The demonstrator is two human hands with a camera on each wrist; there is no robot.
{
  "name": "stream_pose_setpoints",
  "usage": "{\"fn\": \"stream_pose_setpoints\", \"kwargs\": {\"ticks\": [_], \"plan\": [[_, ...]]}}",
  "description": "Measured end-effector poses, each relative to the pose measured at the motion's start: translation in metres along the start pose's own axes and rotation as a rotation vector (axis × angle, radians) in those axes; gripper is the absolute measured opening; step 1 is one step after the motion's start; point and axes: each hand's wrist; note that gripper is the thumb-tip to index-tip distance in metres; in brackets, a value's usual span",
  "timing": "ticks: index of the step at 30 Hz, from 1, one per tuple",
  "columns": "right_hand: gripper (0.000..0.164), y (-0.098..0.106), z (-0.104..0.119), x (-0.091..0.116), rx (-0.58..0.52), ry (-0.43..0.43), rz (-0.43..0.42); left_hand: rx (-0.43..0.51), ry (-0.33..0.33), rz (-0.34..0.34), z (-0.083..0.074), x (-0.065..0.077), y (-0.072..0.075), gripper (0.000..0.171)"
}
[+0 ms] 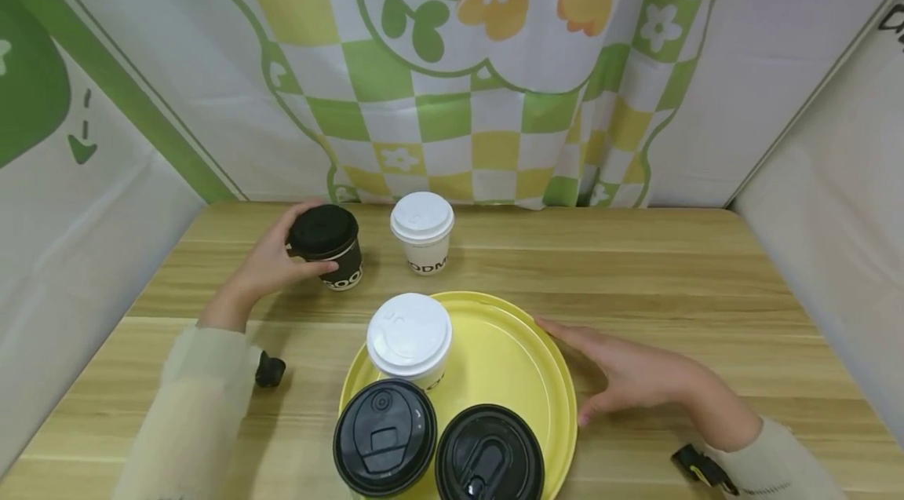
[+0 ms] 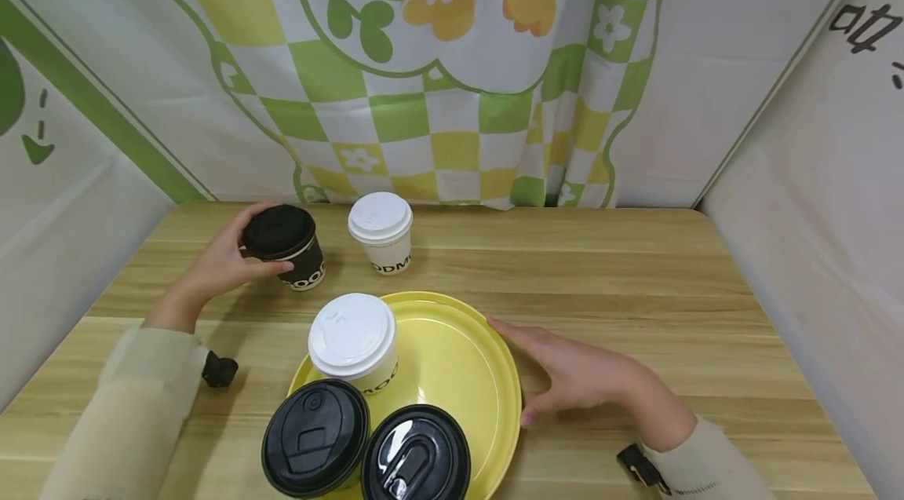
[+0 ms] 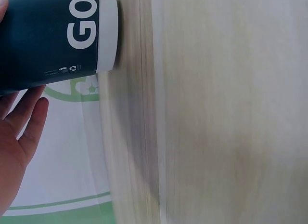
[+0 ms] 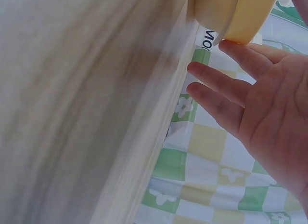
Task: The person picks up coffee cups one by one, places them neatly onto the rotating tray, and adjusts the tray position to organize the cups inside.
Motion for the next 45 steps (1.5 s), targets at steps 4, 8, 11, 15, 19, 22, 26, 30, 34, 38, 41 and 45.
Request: {"fn": "stream_pose_setpoints", "kwargs": {"ticks": [4, 8, 11, 15, 19, 22, 26, 30, 34, 38, 41, 45], "plan": [[0.116, -0.003, 0.001, 0.002, 0.011, 0.029, -0.012, 0.001, 0.009, 0.012, -0.001, 0.007, 0.004, 0.092], [0.117, -0.004, 0.004, 0.004, 0.018, 0.029, -0.018, -0.004, -0.006, 0.005, -0.002, 0.016, 0.006, 0.092], [0.118, -0.005, 0.005, 0.005, 0.006, 0.009, -0.020, -0.018, -0.018, -0.008, -0.003, 0.022, 0.007, 0.093], [0.117, -0.006, 0.007, 0.008, 0.008, -0.002, -0.029, -0.066, -0.028, -0.021, -0.006, 0.030, 0.008, 0.093], [0.114, -0.009, 0.007, 0.010, 0.048, 0.007, -0.055, -0.102, -0.038, -0.028, -0.009, 0.035, 0.008, 0.093], [0.111, -0.010, 0.007, 0.012, 0.079, 0.016, -0.071, -0.108, -0.047, -0.025, -0.012, 0.038, 0.008, 0.094], [0.106, -0.007, 0.005, 0.015, 0.078, 0.027, -0.069, -0.117, -0.065, -0.020, -0.017, 0.040, 0.008, 0.094], [0.104, 0.004, -0.001, 0.008, 0.004, 0.025, -0.049, -0.114, -0.078, -0.019, -0.020, 0.041, 0.008, 0.094], [0.105, 0.021, -0.008, -0.013, -0.088, 0.034, -0.006, -0.093, -0.068, -0.002, -0.021, 0.042, 0.007, 0.095], [0.107, 0.040, -0.013, -0.038, -0.110, 0.027, 0.089, -0.063, -0.054, 0.022, -0.022, 0.044, 0.007, 0.096], [0.108, 0.051, -0.015, -0.056, -0.081, 0.023, 0.180, -0.048, -0.051, 0.036, -0.022, 0.046, 0.008, 0.096], [0.110, 0.060, -0.016, -0.074, -0.098, 0.047, 0.279, -0.045, -0.057, 0.039, -0.021, 0.050, 0.009, 0.095]]}}
Point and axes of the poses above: each hand's wrist, its own x-axis away from the middle knuckle, its own y-axis out of the back of the hand, z = x × y, and after that the axes turned 9 degrees about -x, right-handed
